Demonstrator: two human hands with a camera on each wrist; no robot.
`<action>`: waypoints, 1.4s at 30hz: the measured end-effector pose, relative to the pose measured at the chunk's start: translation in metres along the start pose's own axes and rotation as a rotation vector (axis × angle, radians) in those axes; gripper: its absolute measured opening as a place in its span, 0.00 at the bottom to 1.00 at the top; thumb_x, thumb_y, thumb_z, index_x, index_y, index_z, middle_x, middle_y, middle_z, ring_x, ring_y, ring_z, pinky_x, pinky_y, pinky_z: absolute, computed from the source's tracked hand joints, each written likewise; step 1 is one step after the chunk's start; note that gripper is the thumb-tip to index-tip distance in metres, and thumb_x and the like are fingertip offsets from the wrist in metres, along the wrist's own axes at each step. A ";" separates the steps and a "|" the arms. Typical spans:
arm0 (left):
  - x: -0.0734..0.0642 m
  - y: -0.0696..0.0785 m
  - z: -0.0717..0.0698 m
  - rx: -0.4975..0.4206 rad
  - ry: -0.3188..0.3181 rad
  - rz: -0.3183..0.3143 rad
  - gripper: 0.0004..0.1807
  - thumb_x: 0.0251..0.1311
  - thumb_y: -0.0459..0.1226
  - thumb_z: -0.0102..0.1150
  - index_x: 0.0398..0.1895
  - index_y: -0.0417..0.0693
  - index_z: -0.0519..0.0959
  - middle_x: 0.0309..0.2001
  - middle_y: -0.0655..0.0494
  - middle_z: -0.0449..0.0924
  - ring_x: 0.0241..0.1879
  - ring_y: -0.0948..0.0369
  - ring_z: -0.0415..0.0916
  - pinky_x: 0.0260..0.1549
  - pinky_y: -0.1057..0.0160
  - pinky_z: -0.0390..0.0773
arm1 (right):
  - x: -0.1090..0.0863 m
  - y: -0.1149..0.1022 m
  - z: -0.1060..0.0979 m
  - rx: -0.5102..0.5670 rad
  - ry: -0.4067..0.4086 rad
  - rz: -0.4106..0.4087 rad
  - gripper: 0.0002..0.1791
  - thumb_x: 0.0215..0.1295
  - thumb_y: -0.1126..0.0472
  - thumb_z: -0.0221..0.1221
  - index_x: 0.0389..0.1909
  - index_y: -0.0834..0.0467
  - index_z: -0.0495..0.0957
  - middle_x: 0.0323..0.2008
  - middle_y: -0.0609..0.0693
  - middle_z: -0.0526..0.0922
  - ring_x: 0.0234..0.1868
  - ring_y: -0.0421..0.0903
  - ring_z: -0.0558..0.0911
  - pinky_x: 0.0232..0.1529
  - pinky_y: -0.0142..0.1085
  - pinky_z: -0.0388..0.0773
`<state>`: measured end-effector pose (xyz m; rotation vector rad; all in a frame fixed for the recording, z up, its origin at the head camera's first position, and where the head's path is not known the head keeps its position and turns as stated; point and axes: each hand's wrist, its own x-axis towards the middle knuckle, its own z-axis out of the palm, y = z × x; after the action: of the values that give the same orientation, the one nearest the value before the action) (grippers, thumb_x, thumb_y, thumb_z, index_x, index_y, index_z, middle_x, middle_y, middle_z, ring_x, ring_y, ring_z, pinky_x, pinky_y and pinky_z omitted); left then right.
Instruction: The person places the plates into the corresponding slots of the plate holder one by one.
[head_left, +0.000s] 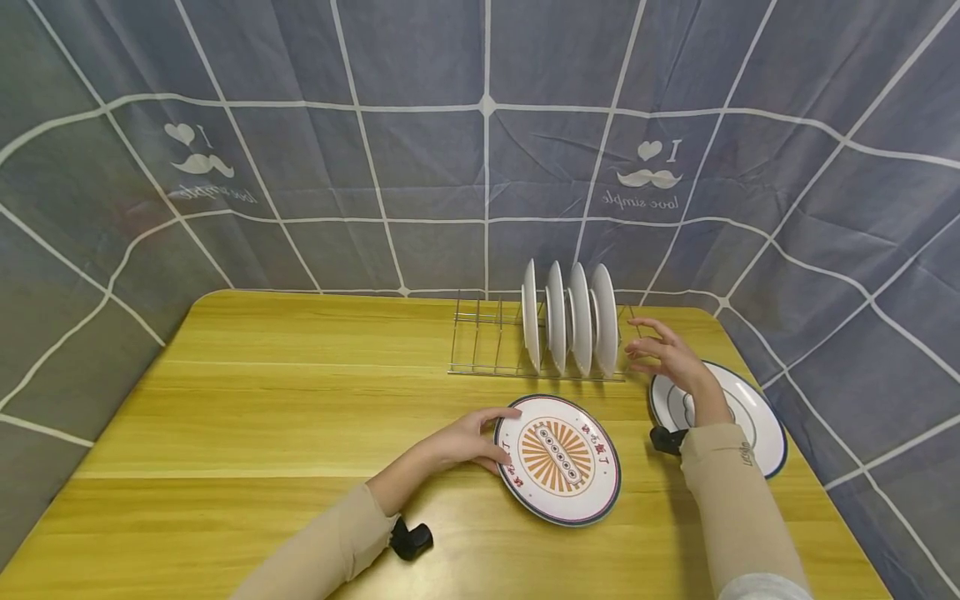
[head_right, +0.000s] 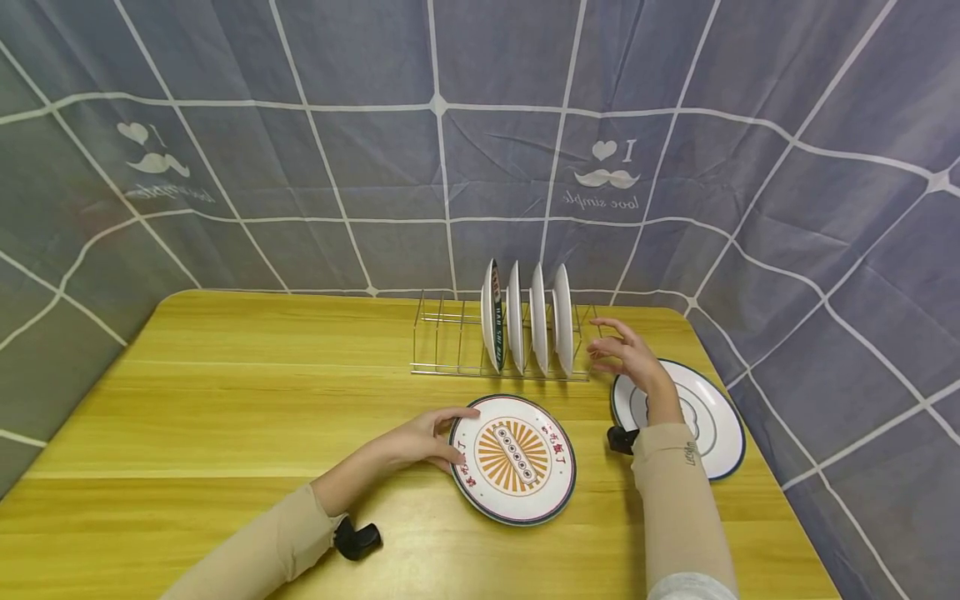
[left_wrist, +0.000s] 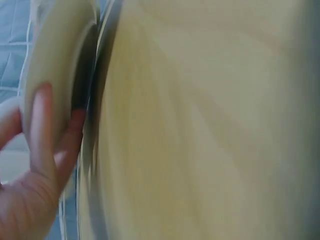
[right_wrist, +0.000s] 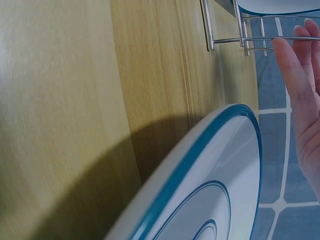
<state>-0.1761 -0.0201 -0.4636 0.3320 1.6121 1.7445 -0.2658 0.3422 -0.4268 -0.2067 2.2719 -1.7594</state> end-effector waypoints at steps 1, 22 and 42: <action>-0.002 0.001 -0.002 -0.032 -0.020 0.001 0.39 0.48 0.17 0.55 0.66 0.40 0.58 0.50 0.36 0.68 0.30 0.55 0.79 0.33 0.58 0.82 | 0.000 0.000 0.000 -0.002 0.001 0.003 0.27 0.69 0.57 0.48 0.66 0.56 0.53 0.42 0.50 0.74 0.43 0.44 0.75 0.49 0.43 0.76; -0.082 0.094 -0.039 0.169 0.243 0.363 0.46 0.46 0.24 0.63 0.70 0.52 0.54 0.48 0.34 0.62 0.33 0.57 0.77 0.28 0.51 0.82 | 0.002 0.002 -0.004 0.020 -0.013 0.019 0.25 0.71 0.61 0.45 0.66 0.56 0.52 0.42 0.49 0.73 0.44 0.45 0.75 0.51 0.47 0.75; 0.004 0.141 -0.034 0.594 0.550 0.582 0.45 0.42 0.34 0.72 0.67 0.56 0.61 0.43 0.42 0.67 0.36 0.51 0.76 0.34 0.61 0.80 | 0.000 0.001 -0.001 0.033 -0.015 0.002 0.23 0.70 0.58 0.47 0.64 0.53 0.55 0.41 0.49 0.74 0.42 0.42 0.76 0.47 0.40 0.77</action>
<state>-0.2464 -0.0364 -0.3380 0.7016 2.6454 1.8192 -0.2664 0.3434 -0.4272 -0.2101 2.2294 -1.7870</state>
